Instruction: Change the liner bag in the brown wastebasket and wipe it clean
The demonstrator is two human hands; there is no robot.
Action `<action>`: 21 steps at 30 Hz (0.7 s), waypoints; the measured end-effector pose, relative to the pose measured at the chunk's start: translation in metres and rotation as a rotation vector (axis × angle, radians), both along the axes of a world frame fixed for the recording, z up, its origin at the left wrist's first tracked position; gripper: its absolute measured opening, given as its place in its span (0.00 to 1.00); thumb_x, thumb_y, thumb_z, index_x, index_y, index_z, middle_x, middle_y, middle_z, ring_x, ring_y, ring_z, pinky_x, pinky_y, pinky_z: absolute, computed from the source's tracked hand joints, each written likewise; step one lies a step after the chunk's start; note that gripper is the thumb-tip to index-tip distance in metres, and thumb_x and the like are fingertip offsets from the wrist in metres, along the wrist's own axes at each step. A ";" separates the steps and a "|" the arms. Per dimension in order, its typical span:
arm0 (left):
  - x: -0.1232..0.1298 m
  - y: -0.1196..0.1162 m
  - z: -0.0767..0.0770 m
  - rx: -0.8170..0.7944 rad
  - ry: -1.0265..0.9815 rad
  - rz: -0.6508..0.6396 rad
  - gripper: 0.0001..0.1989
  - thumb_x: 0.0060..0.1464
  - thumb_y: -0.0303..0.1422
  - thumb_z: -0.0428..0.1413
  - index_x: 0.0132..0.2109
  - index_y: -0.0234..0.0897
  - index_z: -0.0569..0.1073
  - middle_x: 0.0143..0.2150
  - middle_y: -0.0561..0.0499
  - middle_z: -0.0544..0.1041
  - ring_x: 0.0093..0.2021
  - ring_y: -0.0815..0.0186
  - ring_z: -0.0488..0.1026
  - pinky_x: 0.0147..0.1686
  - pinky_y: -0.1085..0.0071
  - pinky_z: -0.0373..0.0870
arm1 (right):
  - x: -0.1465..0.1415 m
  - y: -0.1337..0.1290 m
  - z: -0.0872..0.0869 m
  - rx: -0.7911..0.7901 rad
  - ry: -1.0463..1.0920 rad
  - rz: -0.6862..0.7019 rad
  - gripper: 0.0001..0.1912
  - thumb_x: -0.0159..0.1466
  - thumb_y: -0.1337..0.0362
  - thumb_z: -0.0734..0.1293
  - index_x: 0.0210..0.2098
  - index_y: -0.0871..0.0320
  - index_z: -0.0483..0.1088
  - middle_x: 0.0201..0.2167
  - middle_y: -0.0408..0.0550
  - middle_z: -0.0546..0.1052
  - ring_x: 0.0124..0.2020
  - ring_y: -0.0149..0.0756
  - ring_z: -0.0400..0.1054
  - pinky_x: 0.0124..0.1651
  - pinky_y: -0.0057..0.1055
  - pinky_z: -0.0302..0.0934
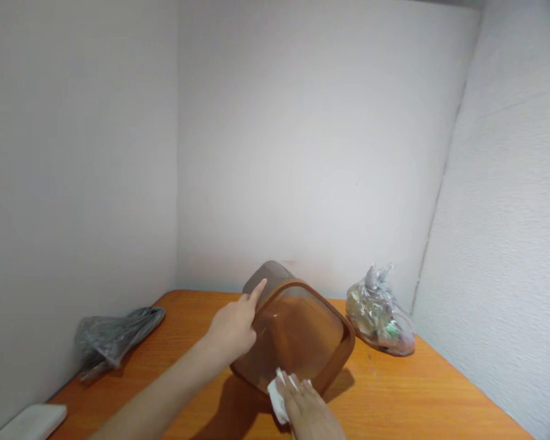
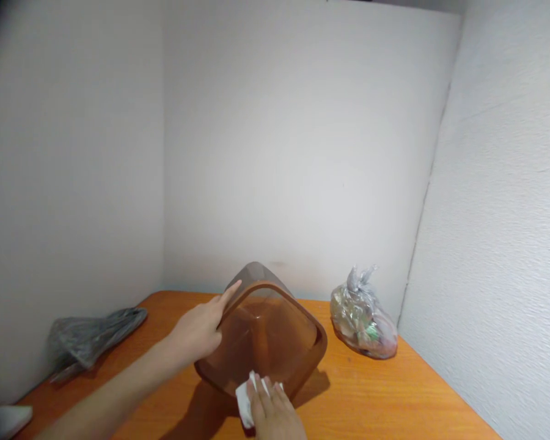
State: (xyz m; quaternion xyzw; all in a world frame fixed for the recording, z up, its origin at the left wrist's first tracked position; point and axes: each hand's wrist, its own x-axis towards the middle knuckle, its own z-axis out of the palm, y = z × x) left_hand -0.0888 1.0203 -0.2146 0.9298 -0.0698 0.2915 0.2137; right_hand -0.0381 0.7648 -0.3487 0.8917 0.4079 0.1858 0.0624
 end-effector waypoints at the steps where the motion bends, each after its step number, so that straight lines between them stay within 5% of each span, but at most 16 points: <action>1: -0.004 -0.002 0.019 0.115 0.021 0.047 0.48 0.44 0.16 0.53 0.71 0.42 0.49 0.52 0.37 0.78 0.46 0.49 0.79 0.42 0.59 0.75 | 0.002 0.004 -0.005 -0.011 -0.029 0.042 0.34 0.62 0.75 0.59 0.67 0.56 0.58 0.65 0.51 0.61 0.63 0.47 0.63 0.63 0.41 0.62; 3: -0.006 -0.012 0.048 0.166 0.016 0.062 0.42 0.43 0.17 0.56 0.66 0.38 0.58 0.50 0.36 0.78 0.46 0.49 0.79 0.43 0.60 0.74 | 0.002 0.017 -0.012 -0.044 -0.045 0.122 0.36 0.60 0.76 0.60 0.67 0.57 0.57 0.66 0.51 0.61 0.63 0.48 0.62 0.63 0.41 0.62; 6: 0.002 -0.032 0.069 0.190 -0.001 0.023 0.25 0.44 0.17 0.59 0.51 0.34 0.71 0.43 0.37 0.80 0.46 0.47 0.79 0.44 0.58 0.73 | -0.003 0.041 -0.017 -0.076 0.068 0.079 0.38 0.58 0.75 0.60 0.68 0.58 0.55 0.67 0.50 0.58 0.64 0.50 0.60 0.62 0.43 0.62; 9: 0.008 -0.042 0.070 0.172 -0.036 -0.022 0.13 0.48 0.17 0.55 0.40 0.33 0.73 0.38 0.36 0.81 0.43 0.46 0.79 0.44 0.56 0.73 | -0.007 0.055 -0.016 -0.061 0.211 -0.024 0.38 0.59 0.72 0.61 0.69 0.60 0.53 0.69 0.51 0.53 0.66 0.52 0.56 0.63 0.47 0.60; 11: 0.006 -0.038 0.061 0.137 -0.081 -0.051 0.12 0.52 0.18 0.53 0.41 0.34 0.73 0.39 0.38 0.81 0.44 0.49 0.79 0.45 0.56 0.73 | -0.004 0.054 -0.017 -0.049 0.239 0.024 0.38 0.60 0.69 0.62 0.70 0.61 0.51 0.69 0.51 0.51 0.67 0.52 0.53 0.65 0.46 0.57; 15: 0.002 -0.017 0.007 -0.033 -0.225 -0.060 0.23 0.59 0.32 0.54 0.61 0.38 0.63 0.59 0.41 0.73 0.60 0.57 0.70 0.59 0.60 0.66 | 0.012 0.042 -0.032 -0.027 0.111 0.125 0.31 0.65 0.61 0.63 0.67 0.56 0.58 0.67 0.50 0.57 0.65 0.51 0.58 0.62 0.43 0.61; 17: 0.008 -0.012 -0.036 -0.385 -0.345 -0.067 0.32 0.58 0.38 0.56 0.66 0.38 0.56 0.65 0.40 0.66 0.65 0.55 0.64 0.63 0.56 0.62 | 0.020 0.039 -0.040 -0.019 0.002 0.128 0.26 0.68 0.58 0.62 0.65 0.53 0.62 0.64 0.49 0.64 0.61 0.50 0.64 0.58 0.40 0.66; 21: 0.031 -0.017 -0.113 -0.741 -0.215 -0.157 0.36 0.57 0.37 0.56 0.68 0.34 0.52 0.69 0.38 0.60 0.68 0.54 0.58 0.66 0.53 0.57 | 0.028 0.043 -0.038 -0.099 -0.081 0.202 0.23 0.70 0.59 0.58 0.63 0.54 0.65 0.61 0.50 0.68 0.59 0.50 0.65 0.54 0.38 0.70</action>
